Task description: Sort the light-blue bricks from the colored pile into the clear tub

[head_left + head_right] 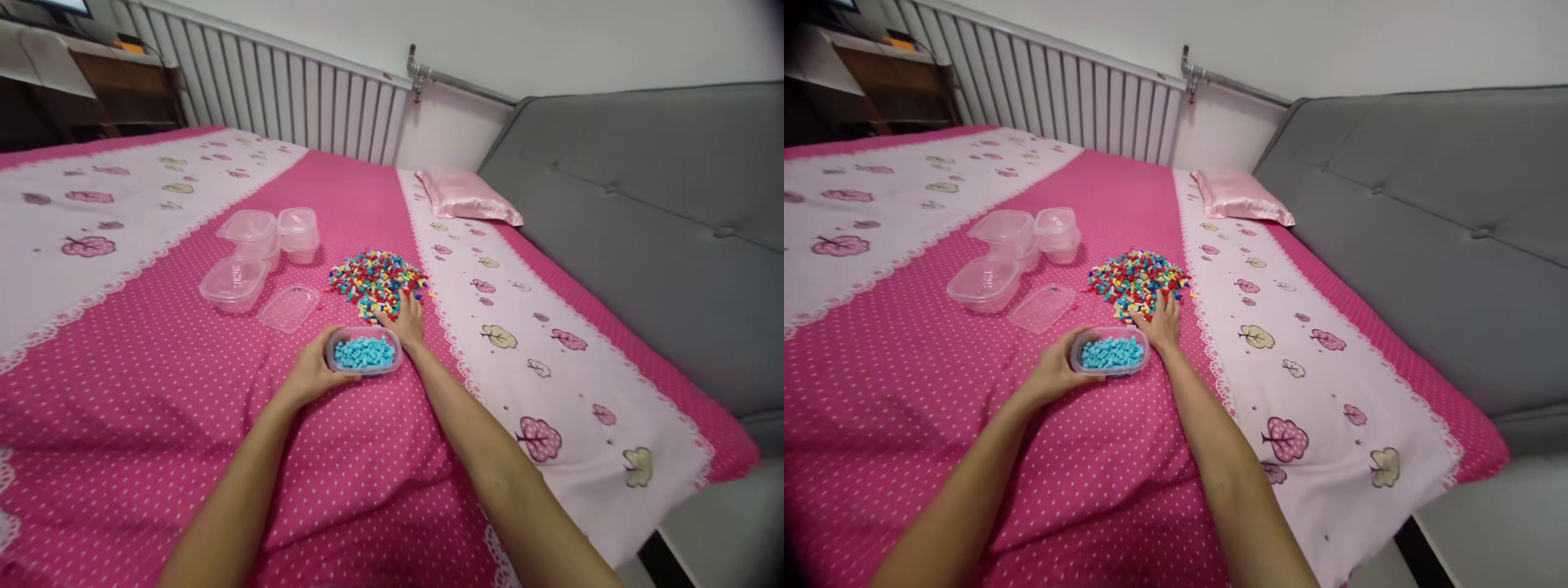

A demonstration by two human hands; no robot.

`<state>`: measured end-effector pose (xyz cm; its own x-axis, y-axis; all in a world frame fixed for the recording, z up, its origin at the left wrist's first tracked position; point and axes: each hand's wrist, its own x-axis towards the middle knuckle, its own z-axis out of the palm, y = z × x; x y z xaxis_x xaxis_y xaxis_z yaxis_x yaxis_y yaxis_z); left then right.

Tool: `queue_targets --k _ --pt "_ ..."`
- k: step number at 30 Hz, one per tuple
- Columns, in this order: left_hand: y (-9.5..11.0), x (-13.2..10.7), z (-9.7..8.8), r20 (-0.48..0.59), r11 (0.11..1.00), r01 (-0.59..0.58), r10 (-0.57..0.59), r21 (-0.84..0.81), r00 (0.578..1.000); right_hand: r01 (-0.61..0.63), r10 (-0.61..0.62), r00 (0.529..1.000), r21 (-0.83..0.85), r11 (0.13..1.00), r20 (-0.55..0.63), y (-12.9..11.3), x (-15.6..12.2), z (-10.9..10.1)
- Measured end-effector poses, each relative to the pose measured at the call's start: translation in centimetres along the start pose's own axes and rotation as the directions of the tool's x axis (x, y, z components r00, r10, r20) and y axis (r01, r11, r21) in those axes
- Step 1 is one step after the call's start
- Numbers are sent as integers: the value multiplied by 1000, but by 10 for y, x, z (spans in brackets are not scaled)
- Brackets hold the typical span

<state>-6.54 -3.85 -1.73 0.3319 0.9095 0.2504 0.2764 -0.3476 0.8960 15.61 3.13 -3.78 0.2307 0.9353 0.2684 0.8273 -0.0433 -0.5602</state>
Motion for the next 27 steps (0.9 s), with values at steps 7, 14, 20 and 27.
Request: queue_targets --k 7,14,20,27 --pt "7 -4 1 83 997 -15 21 -74 996 361 -364 928 51 931 77 2 4 6" --pt "8 -5 1 96 996 12 -3 -87 995 301 -300 954 34 953 -18 2 -10 2" --pt "9 -7 -1 91 1000 2 0 -23 996 78 -59 987 129 989 -147 14 -11 -3" --pt "8 -8 -3 79 1000 27 -26 -10 997 -31 126 956 337 941 -263 32 -7 -6"
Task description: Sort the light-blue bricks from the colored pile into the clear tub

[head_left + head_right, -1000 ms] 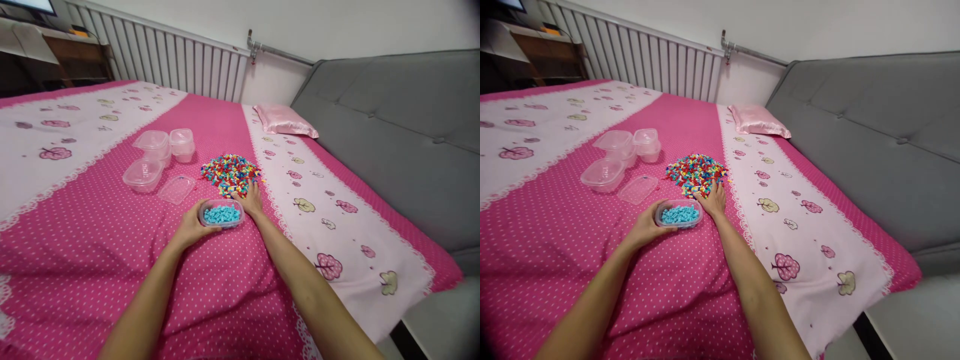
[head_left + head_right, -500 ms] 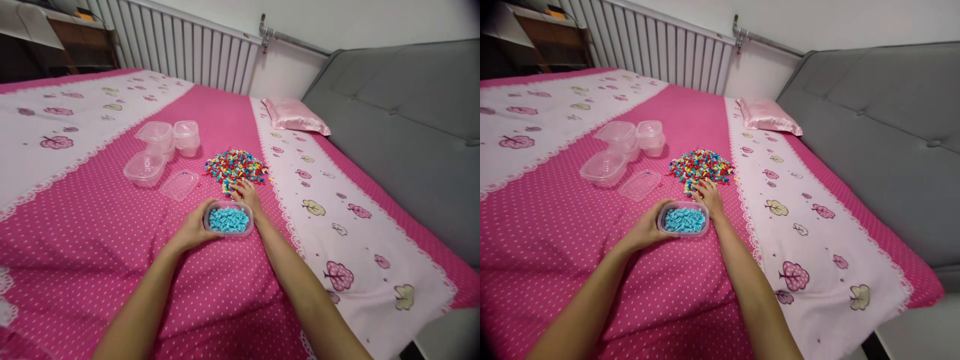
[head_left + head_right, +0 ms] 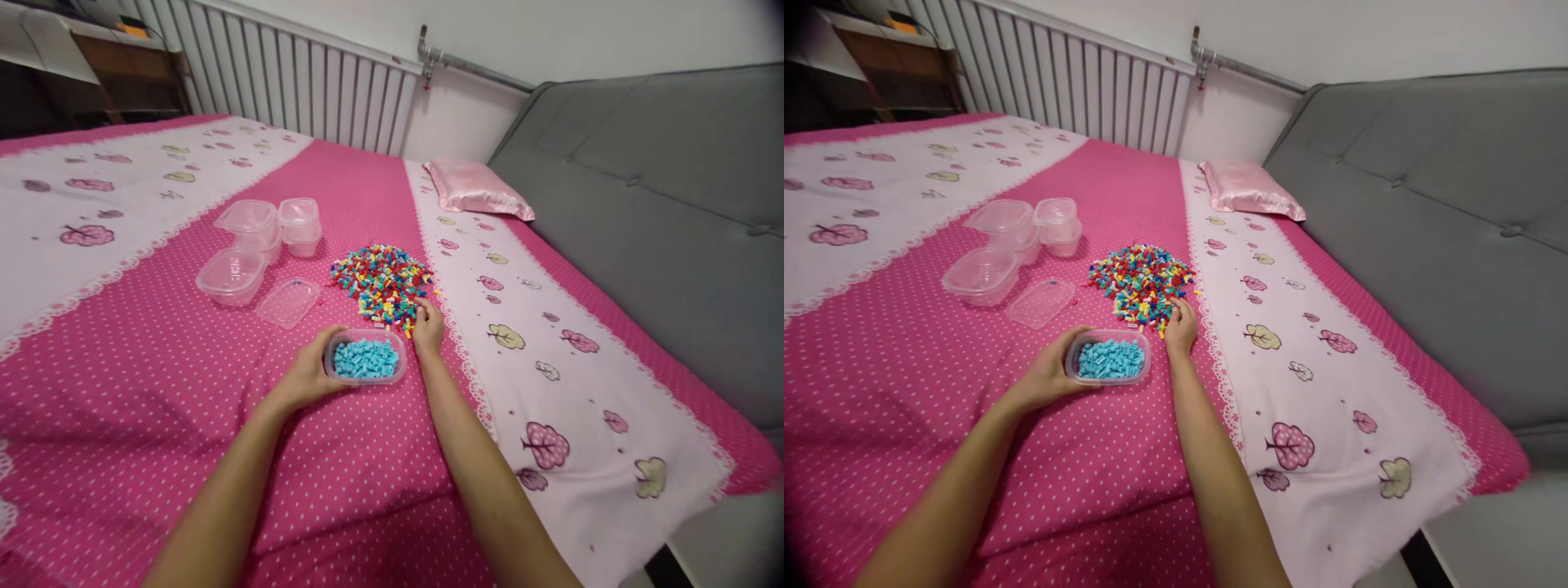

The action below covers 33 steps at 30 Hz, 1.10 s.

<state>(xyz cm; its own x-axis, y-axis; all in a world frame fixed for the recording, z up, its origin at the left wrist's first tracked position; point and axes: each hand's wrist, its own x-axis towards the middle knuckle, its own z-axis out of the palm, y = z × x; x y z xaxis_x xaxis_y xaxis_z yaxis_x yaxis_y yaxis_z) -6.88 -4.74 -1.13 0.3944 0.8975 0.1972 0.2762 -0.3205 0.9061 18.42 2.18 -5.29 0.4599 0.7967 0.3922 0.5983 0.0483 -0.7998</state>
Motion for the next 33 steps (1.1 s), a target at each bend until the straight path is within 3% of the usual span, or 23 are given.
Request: queue_targets --k 5,13,16,19,23,28,33 --pt "-8 0 -7 57 998 20 -17 -53 998 -191 191 981 318 929 33 10 6 5" --pt "-11 0 -10 85 990 39 -27 -136 996 -135 122 991 454 881 59 11 4 4" --pt "-10 0 -9 78 988 35 -23 -150 997 -101 79 994 379 920 72 5 1 3" --pt "-10 0 -9 69 986 35 -25 -162 997 7 -29 989 154 988 142 -1 -3 2" --pt "-11 1 -9 71 989 27 -17 -149 997 219 -159 928 -147 965 337 -11 -8 0" --pt "-10 0 -9 76 993 21 -12 -115 997 388 -285 846 -154 909 451 -20 -12 -6" --pt "-6 0 -9 58 992 32 -26 -120 998 392 -325 849 -84 916 417 -24 -15 -8"
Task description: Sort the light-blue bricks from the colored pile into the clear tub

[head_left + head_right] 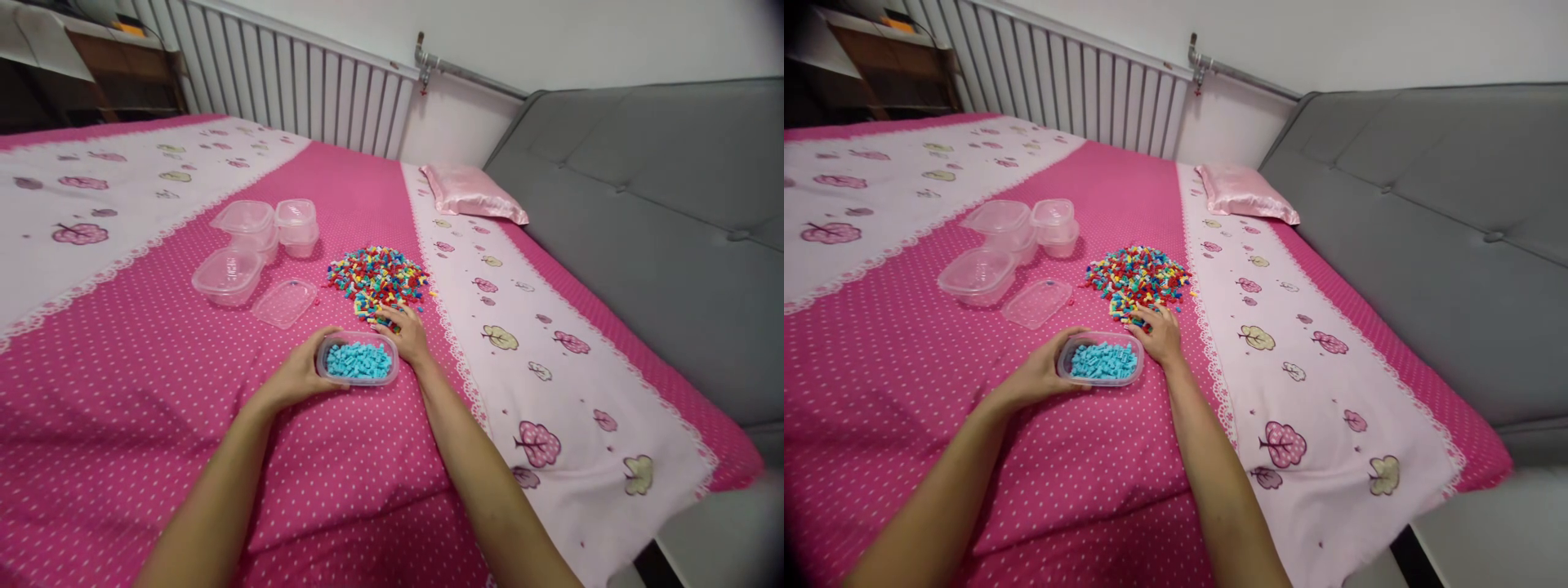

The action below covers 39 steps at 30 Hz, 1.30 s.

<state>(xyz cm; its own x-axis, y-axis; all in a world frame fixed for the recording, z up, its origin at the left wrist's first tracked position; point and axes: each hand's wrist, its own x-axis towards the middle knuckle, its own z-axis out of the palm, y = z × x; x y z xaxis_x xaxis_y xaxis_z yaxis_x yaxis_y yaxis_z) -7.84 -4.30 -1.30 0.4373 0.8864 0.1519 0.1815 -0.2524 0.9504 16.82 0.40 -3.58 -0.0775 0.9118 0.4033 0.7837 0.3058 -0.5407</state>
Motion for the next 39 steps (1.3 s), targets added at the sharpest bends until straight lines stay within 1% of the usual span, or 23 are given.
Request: queue_targets --k 4,9,12,15,17,18,20,22,25,28,30,32,36,39 --pt "-1 0 1 -5 1000 -5 5 9 1000 7 -3 997 47 999 -82 -2 0 1" --pt "-2 1 1 -2 998 -9 10 65 1000 1 0 992 10 1000 -127 -2 2 2" --pt "-3 1 0 -5 997 -23 23 75 1000 -37 32 984 -27 999 -175 2 3 3" --pt "-4 1 0 -1 997 -33 33 72 999 -94 79 963 -48 994 -258 6 2 4" --pt "-4 1 0 0 997 -33 33 70 999 -101 82 953 -50 994 -291 7 2 4" --pt "-4 1 0 0 997 -31 32 71 1000 -93 74 955 -52 994 -287 6 2 4" --pt "-3 1 0 1 997 -28 28 74 1000 -77 59 970 -70 995 -234 3 1 4" --pt "-1 1 1 -2 997 -22 22 80 1000 -73 57 988 -108 992 -146 -1 1 4" --pt "4 0 1 0 997 0 0 77 1000 -45 43 999 -197 979 -11 -6 1 3" --pt "9 0 2 20 998 29 -31 56 999 66 -28 989 -266 962 144 -8 3 3" --pt "12 0 2 36 998 38 -39 40 999 120 -62 976 -277 953 209 -9 4 3" --pt "12 -1 3 45 999 37 -39 34 998 137 -82 975 -269 953 208 -10 4 2" --pt "10 -1 2 28 997 35 -37 71 999 123 -104 989 -203 971 104 -12 3 3" --pt "10 -1 2 35 998 40 -42 55 998 105 -101 994 -157 982 35 -12 2 3"
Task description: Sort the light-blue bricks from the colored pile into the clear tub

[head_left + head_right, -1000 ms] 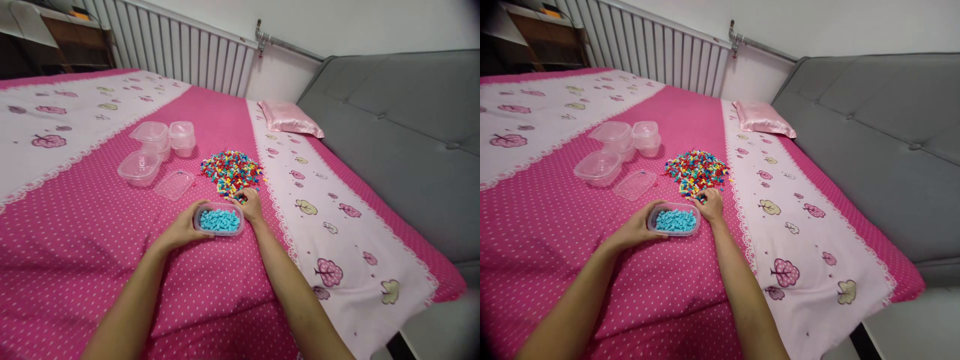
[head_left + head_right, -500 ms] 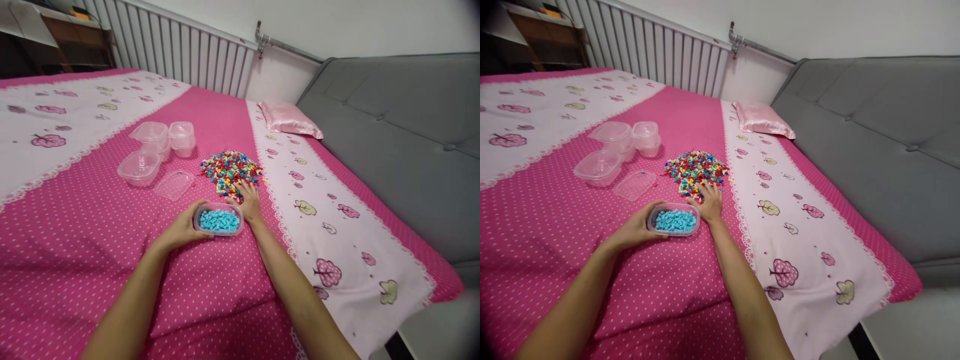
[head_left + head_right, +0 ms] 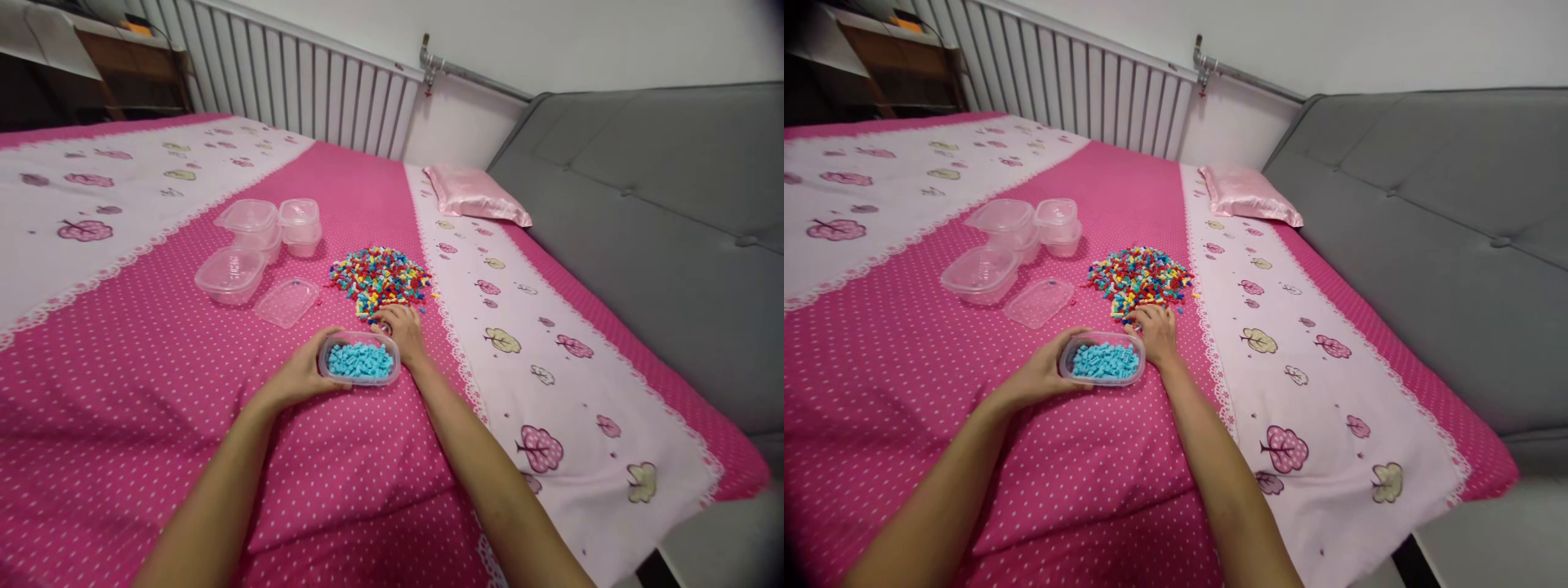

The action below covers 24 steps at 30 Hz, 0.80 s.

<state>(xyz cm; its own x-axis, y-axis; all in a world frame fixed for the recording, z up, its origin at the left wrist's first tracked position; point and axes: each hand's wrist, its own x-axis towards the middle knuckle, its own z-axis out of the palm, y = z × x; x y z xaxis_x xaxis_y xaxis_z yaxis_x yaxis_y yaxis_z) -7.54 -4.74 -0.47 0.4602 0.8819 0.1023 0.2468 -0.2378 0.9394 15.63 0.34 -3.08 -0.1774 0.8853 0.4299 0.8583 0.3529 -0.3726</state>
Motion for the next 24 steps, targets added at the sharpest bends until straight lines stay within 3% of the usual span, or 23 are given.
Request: queue_targets --k 8,14,18,24 --pt "3 1 0 9 1000 2 -1 -8 1000 -123 129 973 39 992 -191 9 1 5" --pt "2 1 1 23 999 -17 18 -31 1000 -228 244 905 86 970 -348 21 1 11" --pt "2 1 1 20 999 -24 25 -47 999 -392 404 844 107 914 -352 26 2 14" --pt "-1 0 0 16 999 -24 24 -24 1000 -547 566 782 147 824 -262 27 10 13"
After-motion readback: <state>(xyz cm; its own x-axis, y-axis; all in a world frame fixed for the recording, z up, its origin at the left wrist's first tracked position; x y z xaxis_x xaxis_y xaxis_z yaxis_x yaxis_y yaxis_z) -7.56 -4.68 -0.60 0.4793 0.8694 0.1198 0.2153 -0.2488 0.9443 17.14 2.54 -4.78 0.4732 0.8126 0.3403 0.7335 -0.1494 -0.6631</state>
